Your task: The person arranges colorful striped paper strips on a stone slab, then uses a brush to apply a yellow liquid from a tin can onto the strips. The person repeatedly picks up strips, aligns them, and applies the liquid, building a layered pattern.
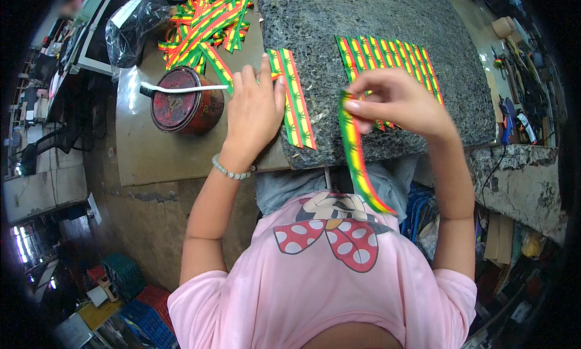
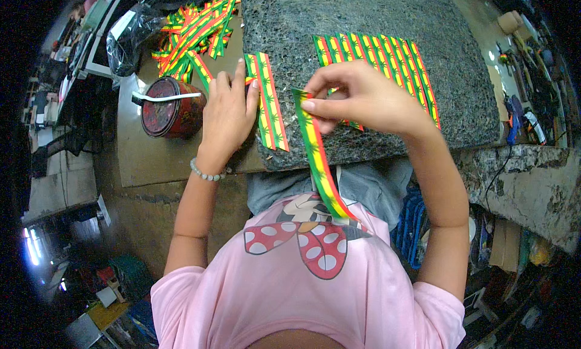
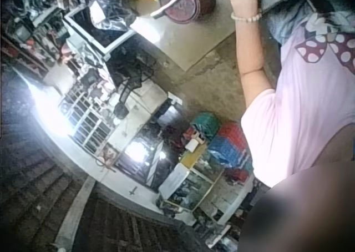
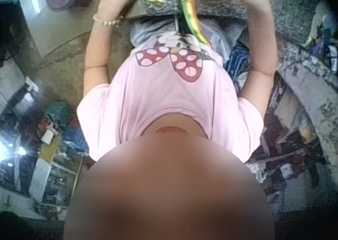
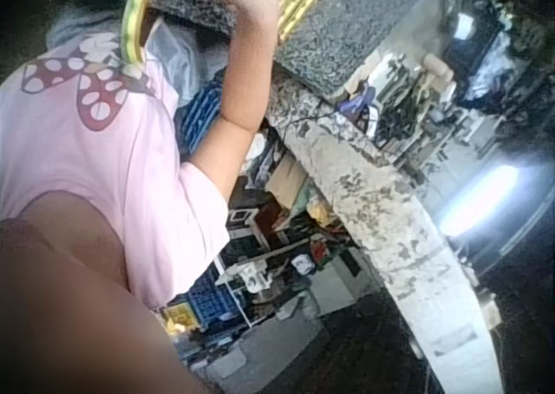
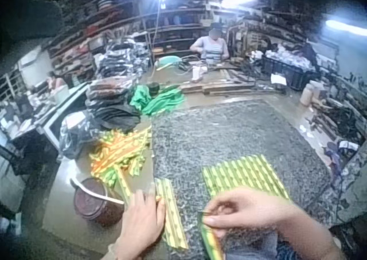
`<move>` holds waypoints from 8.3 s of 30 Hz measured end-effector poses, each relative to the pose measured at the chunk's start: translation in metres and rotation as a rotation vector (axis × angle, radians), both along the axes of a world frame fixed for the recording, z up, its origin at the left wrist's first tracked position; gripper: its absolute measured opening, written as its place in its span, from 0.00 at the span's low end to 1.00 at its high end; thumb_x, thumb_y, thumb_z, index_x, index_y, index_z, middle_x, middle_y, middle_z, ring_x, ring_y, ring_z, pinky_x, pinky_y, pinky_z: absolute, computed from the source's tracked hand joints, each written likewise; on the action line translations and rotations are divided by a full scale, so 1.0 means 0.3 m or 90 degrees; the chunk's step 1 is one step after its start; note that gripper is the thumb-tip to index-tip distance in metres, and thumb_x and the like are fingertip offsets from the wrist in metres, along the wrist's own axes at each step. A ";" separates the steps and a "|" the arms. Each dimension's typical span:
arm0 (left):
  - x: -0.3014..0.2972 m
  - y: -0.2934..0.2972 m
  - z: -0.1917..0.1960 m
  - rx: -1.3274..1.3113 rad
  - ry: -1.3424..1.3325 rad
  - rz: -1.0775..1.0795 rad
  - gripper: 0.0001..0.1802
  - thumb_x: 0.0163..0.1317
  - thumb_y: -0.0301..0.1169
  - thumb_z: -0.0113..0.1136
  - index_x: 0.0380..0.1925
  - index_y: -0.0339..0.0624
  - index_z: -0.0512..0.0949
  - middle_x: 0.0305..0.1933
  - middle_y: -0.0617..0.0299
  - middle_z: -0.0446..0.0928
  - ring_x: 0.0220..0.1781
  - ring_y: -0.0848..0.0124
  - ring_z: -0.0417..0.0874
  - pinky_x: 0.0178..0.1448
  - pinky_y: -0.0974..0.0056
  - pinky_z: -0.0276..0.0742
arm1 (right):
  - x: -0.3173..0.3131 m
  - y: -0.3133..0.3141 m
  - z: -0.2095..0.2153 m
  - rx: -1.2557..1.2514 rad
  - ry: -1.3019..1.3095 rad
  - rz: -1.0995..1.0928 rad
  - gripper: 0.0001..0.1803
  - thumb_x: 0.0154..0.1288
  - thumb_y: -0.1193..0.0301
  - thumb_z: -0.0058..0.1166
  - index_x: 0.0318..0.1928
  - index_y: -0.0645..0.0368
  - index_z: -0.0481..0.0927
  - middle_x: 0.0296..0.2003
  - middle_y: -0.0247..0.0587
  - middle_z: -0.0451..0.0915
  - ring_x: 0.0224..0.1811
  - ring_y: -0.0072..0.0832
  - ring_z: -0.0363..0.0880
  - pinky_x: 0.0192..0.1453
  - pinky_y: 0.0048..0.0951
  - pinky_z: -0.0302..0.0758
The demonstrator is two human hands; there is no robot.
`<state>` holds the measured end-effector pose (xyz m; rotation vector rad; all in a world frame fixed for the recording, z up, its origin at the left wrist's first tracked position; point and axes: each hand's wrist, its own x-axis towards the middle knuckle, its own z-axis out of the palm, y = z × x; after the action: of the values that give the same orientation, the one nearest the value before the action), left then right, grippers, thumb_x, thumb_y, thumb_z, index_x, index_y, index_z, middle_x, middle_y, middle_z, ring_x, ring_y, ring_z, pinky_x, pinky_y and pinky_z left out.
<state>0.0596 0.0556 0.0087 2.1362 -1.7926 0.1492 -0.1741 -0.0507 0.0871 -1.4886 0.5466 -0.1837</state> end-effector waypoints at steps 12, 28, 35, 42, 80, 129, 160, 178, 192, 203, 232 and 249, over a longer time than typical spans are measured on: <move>-0.016 0.046 -0.016 -0.099 0.048 -0.266 0.50 0.65 0.55 0.61 0.77 0.38 0.53 0.81 0.42 0.48 0.83 0.41 0.43 0.82 0.39 0.40 | 0.232 -0.111 -0.245 -0.227 0.066 -0.062 0.09 0.64 0.75 0.64 0.41 0.68 0.83 0.30 0.43 0.87 0.31 0.25 0.88 0.37 0.28 0.83; 0.002 0.025 -0.061 0.065 0.096 -0.417 0.49 0.69 0.59 0.52 0.77 0.36 0.52 0.82 0.38 0.46 0.84 0.45 0.46 0.83 0.45 0.42 | 0.295 -0.200 -0.221 -0.200 0.143 -0.129 0.13 0.67 0.70 0.65 0.45 0.69 0.86 0.32 0.39 0.87 0.29 0.19 0.83 0.33 0.23 0.82; -0.002 0.030 -0.064 0.069 0.086 -0.409 0.49 0.68 0.60 0.53 0.77 0.37 0.54 0.82 0.39 0.48 0.83 0.45 0.48 0.83 0.45 0.44 | 0.327 -0.217 -0.232 -0.273 0.197 -0.140 0.11 0.66 0.70 0.66 0.40 0.67 0.86 0.31 0.36 0.86 0.30 0.18 0.84 0.34 0.23 0.83; -0.001 0.029 -0.067 0.059 0.104 -0.410 0.48 0.67 0.59 0.54 0.74 0.32 0.57 0.78 0.37 0.54 0.82 0.44 0.52 0.83 0.45 0.45 | 0.391 -0.176 -0.194 -0.614 0.187 -0.173 0.13 0.57 0.70 0.65 0.41 0.64 0.85 0.29 0.51 0.86 0.32 0.45 0.87 0.42 0.42 0.83; 0.015 -0.081 -0.053 0.097 -0.014 -0.307 0.40 0.78 0.51 0.41 0.76 0.31 0.53 0.81 0.41 0.50 0.84 0.48 0.45 0.84 0.45 0.39 | 0.082 0.215 -0.232 -0.403 0.095 -0.451 0.10 0.67 0.75 0.62 0.46 0.67 0.86 0.33 0.39 0.86 0.32 0.18 0.83 0.39 0.22 0.80; -0.017 -0.058 -0.075 0.045 0.029 -0.343 0.46 0.71 0.58 0.51 0.77 0.37 0.55 0.82 0.43 0.49 0.84 0.49 0.47 0.83 0.44 0.39 | 0.040 0.391 -0.228 -0.609 0.065 -0.342 0.06 0.63 0.77 0.62 0.40 0.64 0.82 0.32 0.48 0.80 0.33 0.46 0.83 0.38 0.42 0.80; -0.070 -0.010 -0.054 0.076 0.112 -0.597 0.40 0.71 0.54 0.51 0.74 0.39 0.61 0.79 0.47 0.59 0.82 0.52 0.55 0.84 0.47 0.46 | 0.306 -0.216 -0.209 -0.618 0.226 -0.045 0.15 0.60 0.74 0.66 0.47 0.65 0.83 0.35 0.49 0.85 0.39 0.42 0.86 0.45 0.39 0.81; -0.070 -0.013 -0.053 0.074 0.118 -0.592 0.41 0.69 0.53 0.55 0.73 0.39 0.62 0.79 0.47 0.59 0.82 0.52 0.56 0.83 0.48 0.49 | 0.312 -0.243 -0.208 -0.515 0.212 -0.051 0.10 0.66 0.70 0.64 0.39 0.66 0.82 0.28 0.41 0.83 0.30 0.26 0.83 0.34 0.32 0.80; -0.069 -0.005 -0.059 0.049 0.137 -0.589 0.43 0.68 0.57 0.56 0.72 0.37 0.64 0.78 0.43 0.58 0.81 0.50 0.57 0.83 0.47 0.50 | 0.323 -0.236 -0.220 -0.483 0.234 -0.078 0.10 0.67 0.70 0.63 0.39 0.65 0.81 0.29 0.37 0.82 0.31 0.21 0.81 0.32 0.29 0.79; -0.067 0.005 -0.063 0.071 0.142 -0.575 0.43 0.68 0.58 0.55 0.71 0.34 0.65 0.76 0.40 0.61 0.79 0.47 0.60 0.82 0.47 0.51 | 0.486 -0.086 -0.219 -0.718 0.059 -0.001 0.09 0.63 0.71 0.63 0.39 0.65 0.83 0.38 0.52 0.81 0.44 0.49 0.82 0.50 0.45 0.78; -0.035 -0.029 -0.012 -0.021 0.155 -0.435 0.38 0.69 0.46 0.58 0.71 0.34 0.64 0.78 0.42 0.59 0.81 0.47 0.56 0.82 0.46 0.51 | 0.217 -0.235 -0.191 -1.076 -0.026 -0.192 0.07 0.60 0.74 0.54 0.38 0.62 0.80 0.37 0.46 0.78 0.42 0.45 0.81 0.47 0.43 0.81; -0.060 -0.039 -0.073 -0.012 0.083 -0.369 0.36 0.71 0.45 0.56 0.70 0.31 0.64 0.77 0.43 0.60 0.81 0.45 0.56 0.82 0.45 0.50 | 0.032 0.141 -0.269 -1.013 0.091 -0.146 0.13 0.56 0.74 0.54 0.42 0.68 0.79 0.36 0.42 0.76 0.42 0.34 0.77 0.46 0.32 0.79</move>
<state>0.0415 0.0438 -0.0133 1.4906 -2.2254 -0.1158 -0.1644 -0.0084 0.0065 -2.9816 0.7115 -0.8267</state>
